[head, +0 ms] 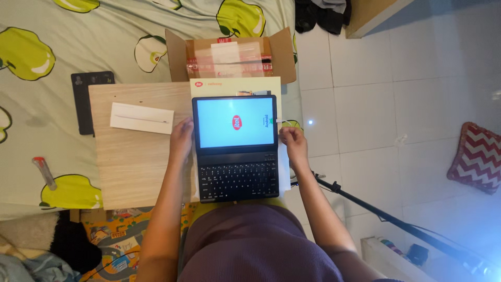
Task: The person unboxes a new tablet, removes it from protective packaging, and attaches a keyboard case. They then connect a charging cable to the tablet, which powers on and displays a boot screen. The person also briefly handles a small white box.
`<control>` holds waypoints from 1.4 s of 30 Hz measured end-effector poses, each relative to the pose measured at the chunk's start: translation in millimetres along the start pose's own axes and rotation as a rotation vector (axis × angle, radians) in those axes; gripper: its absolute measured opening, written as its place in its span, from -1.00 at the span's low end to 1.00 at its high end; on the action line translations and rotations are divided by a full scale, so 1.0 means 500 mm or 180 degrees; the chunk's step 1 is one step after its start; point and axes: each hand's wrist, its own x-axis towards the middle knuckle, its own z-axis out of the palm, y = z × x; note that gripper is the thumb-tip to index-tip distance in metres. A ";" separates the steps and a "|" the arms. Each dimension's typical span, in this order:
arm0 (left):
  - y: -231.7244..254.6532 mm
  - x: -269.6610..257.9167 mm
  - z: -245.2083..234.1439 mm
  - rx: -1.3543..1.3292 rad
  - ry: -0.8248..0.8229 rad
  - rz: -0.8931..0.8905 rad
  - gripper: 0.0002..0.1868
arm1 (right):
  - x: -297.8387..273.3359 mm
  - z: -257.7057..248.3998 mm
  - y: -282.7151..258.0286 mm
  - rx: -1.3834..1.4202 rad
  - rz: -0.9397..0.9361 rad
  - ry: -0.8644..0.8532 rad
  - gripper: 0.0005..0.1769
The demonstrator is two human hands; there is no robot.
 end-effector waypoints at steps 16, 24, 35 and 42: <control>-0.014 0.055 0.030 -0.0285 -0.0085 0.0450 -0.64 | -0.018 0.041 0.016 -0.0328 -0.0040 0.0210 -0.58; -0.075 0.113 0.052 -0.1380 -0.0237 0.0283 -0.60 | 0.002 0.032 0.049 0.0404 0.0031 0.0125 -0.56; -0.052 0.105 0.059 -0.2195 -0.0389 -0.0141 -0.53 | 0.061 0.020 0.075 0.0505 0.0288 -0.0208 -0.57; -0.056 0.090 0.051 -0.2664 -0.0271 0.0221 -0.60 | 0.043 0.029 0.034 0.0518 0.0363 -0.0250 -0.52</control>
